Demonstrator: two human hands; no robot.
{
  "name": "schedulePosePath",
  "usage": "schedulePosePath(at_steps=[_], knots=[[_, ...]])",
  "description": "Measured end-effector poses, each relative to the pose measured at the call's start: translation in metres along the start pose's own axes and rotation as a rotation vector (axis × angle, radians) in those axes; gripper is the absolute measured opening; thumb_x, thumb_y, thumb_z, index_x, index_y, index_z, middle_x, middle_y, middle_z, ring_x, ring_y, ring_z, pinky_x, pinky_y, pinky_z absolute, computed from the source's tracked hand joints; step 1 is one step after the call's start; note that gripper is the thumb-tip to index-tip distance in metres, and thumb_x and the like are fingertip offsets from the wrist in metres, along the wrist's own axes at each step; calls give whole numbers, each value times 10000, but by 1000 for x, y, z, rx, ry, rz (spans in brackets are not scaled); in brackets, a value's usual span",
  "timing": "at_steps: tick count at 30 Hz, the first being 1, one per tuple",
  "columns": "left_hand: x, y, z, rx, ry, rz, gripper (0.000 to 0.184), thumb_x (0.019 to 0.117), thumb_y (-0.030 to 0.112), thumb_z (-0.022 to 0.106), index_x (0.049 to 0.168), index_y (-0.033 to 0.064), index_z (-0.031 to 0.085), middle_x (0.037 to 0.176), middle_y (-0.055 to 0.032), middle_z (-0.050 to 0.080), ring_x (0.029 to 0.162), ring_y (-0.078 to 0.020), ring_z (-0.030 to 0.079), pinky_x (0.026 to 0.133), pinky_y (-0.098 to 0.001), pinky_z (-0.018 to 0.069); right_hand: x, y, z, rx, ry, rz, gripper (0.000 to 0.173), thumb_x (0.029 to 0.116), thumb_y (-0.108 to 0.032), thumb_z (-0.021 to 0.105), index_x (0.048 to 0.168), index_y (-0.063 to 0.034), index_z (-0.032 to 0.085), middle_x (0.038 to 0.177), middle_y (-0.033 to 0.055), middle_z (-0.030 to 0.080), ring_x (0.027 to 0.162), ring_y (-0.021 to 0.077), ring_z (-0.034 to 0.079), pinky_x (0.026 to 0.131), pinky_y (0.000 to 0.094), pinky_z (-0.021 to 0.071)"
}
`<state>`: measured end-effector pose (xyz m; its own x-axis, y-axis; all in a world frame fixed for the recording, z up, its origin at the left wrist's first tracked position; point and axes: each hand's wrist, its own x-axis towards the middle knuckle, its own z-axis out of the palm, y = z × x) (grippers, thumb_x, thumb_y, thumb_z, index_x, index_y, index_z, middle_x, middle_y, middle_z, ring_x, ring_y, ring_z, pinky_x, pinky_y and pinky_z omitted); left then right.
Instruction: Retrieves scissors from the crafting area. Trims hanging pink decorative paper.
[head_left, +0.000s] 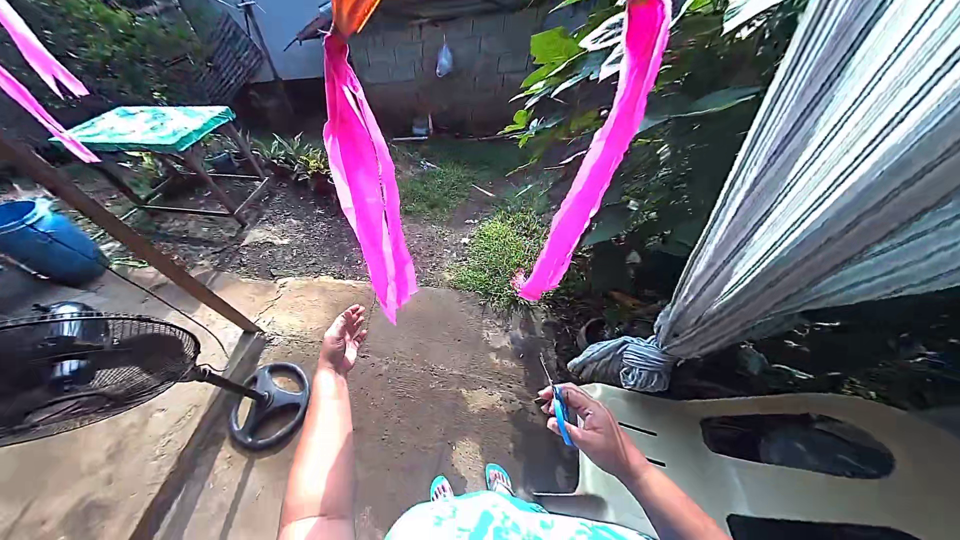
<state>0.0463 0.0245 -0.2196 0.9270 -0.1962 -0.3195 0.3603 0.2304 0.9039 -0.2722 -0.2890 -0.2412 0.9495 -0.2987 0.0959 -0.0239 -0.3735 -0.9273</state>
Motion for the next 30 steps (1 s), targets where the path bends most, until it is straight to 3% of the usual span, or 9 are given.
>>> schedulePosePath(at_steps=[2,4,6,9,13,16,19,24,30], knots=[[11,-16,-9,-111,1,-36,436,1136,326,267,1324,47,545,1292,-75,641,1141,-179,627,951,-371,509,16,4,-8,-40,-73,-21,472,820,-346,716,1087,42,699,1164,133,675,1003,90,657,911,258,541],[22,-28,-13,-158,55,-62,419,1135,325,301,1326,55,559,1314,-74,635,1166,-190,615,968,-393,495,36,5,-14,-80,-140,-8,483,816,-320,716,1115,59,689,1189,169,665,1021,145,662,921,306,543],[28,-35,-7,-109,94,-85,355,1118,192,380,1420,63,515,1445,-91,556,1275,-208,548,1033,-418,451,57,8,-20,-118,-197,25,484,809,-287,731,1134,67,680,1208,186,653,1025,182,665,913,338,552],[50,-50,0,108,21,-61,604,966,-99,489,1528,103,400,1575,-110,408,1311,-232,490,1019,-444,444,95,15,-24,-200,-318,67,463,818,-223,752,1163,72,659,1220,221,642,1086,261,642,959,413,527],[87,-76,5,360,-159,48,814,840,-108,582,1582,131,347,1636,-143,346,1338,-287,499,955,-476,496,146,26,-13,-315,-486,96,504,833,-253,786,1197,64,642,1242,227,620,1107,304,618,969,462,508],[79,-76,18,428,-194,0,644,927,-10,579,1538,123,424,1519,-165,495,1233,-319,575,947,-489,511,181,25,10,-415,-608,176,530,855,-264,806,1231,65,631,1288,235,604,1146,334,609,1011,503,484],[79,-88,13,385,-242,-3,397,983,45,592,1379,51,561,1261,-137,662,1043,-226,651,901,-408,542,211,23,42,-507,-743,241,502,886,-295,798,1193,65,631,1226,239,613,1107,351,609,997,542,473],[89,-100,6,180,-207,-30,144,977,-20,609,1120,-38,613,996,-61,647,899,-88,593,867,-292,504,247,20,88,-573,-857,221,478,917,-332,779,1164,54,642,1161,218,628,1058,337,616,972,542,475],[83,-109,-18,213,-260,-17,138,988,63,627,1123,37,628,948,-26,679,831,-82,657,828,-306,565,281,8,123,-615,-935,229,411,949,-287,755,1127,67,648,1112,237,644,1042,357,624,961,557,473]])
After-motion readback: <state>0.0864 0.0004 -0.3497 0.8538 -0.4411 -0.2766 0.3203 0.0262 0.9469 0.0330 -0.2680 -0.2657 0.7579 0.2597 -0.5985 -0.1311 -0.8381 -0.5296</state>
